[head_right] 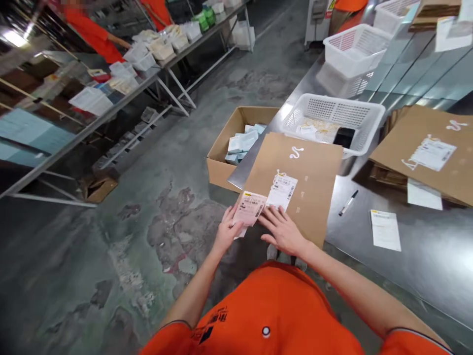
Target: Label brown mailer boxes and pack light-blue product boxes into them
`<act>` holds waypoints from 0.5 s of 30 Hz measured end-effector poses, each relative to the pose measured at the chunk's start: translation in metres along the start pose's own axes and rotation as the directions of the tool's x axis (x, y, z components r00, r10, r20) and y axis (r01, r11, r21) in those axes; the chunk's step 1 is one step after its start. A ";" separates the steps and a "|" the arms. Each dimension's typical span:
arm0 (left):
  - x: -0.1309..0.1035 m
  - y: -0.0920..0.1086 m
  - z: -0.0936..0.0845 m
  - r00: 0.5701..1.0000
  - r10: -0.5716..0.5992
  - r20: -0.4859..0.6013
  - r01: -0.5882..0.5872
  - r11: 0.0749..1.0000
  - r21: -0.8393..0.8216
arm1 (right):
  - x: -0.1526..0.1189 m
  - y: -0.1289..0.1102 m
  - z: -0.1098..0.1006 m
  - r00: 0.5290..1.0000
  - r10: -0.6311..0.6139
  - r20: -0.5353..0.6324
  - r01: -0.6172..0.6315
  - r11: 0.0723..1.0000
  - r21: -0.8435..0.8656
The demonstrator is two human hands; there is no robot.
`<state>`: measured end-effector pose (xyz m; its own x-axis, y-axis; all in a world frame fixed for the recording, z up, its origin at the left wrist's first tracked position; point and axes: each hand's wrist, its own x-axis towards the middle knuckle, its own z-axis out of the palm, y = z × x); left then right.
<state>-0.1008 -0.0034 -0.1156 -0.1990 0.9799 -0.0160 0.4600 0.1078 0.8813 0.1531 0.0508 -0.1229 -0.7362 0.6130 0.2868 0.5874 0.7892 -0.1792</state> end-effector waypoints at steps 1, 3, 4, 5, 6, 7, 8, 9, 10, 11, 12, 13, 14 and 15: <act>-0.006 0.002 0.001 1.000 0.025 0.019 -0.026 0.998 0.050 | -0.015 0.010 -0.006 0.984 0.157 -0.084 -0.159 0.987 -0.009; -0.020 0.008 0.005 0.997 0.050 0.059 -0.054 0.995 0.083 | -0.045 0.041 -0.020 0.806 0.541 -0.240 -0.552 0.833 0.026; -0.027 0.013 0.008 0.995 0.051 0.080 -0.056 0.996 0.064 | -0.059 0.058 -0.028 0.683 0.681 -0.264 -0.690 0.720 0.073; -0.033 0.018 0.012 0.994 0.041 0.102 -0.044 0.999 0.025 | -0.071 0.074 -0.037 0.577 0.777 -0.251 -0.776 0.618 0.127; -0.038 0.024 0.017 0.992 0.015 0.128 -0.011 1.000 -0.029 | -0.082 0.087 -0.047 0.497 0.842 -0.211 -0.826 0.534 0.183; -0.042 0.031 0.022 0.987 -0.030 0.159 0.044 0.995 -0.090 | -0.093 0.098 -0.056 0.433 0.887 -0.159 -0.856 0.460 0.237; -0.045 0.038 0.028 0.976 -0.085 0.198 0.115 0.982 -0.148 | -0.102 0.105 -0.065 0.373 0.922 -0.102 -0.876 0.386 0.290; -0.048 0.046 0.035 0.961 -0.141 0.239 0.190 0.962 -0.196 | -0.111 0.110 -0.074 0.317 0.947 -0.053 -0.886 0.316 0.341; -0.049 0.053 0.041 0.943 -0.192 0.273 0.259 0.937 -0.235 | -0.120 0.112 -0.082 0.273 0.962 -0.011 -0.884 0.255 0.391; -0.051 0.060 0.048 0.927 -0.235 0.293 0.315 0.911 -0.266 | -0.130 0.114 -0.089 0.243 0.970 0.021 -0.873 0.209 0.440; -0.051 0.067 0.056 0.916 -0.266 0.301 0.354 0.889 -0.292 | -0.141 0.117 -0.096 0.223 0.974 0.035 -0.851 0.177 0.494; -0.052 0.073 0.063 0.910 -0.283 0.302 0.375 0.872 -0.315 | -0.153 0.123 -0.103 0.207 0.978 0.019 -0.818 0.162 0.552; -0.052 0.079 0.069 0.908 -0.290 0.301 0.385 0.860 -0.335 | -0.166 0.132 -0.110 0.203 0.979 -0.024 -0.778 0.176 0.603; -0.052 0.085 0.076 0.907 -0.294 0.301 0.392 0.850 -0.352 | -0.180 0.145 -0.117 0.211 0.973 -0.093 -0.751 0.222 0.621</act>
<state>0.0145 -0.0327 -0.0753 -0.0552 0.9080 -0.4154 0.0085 0.4164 0.9091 0.4103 0.0502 -0.0905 0.4475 0.8939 -0.0262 0.4749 -0.2624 -0.8400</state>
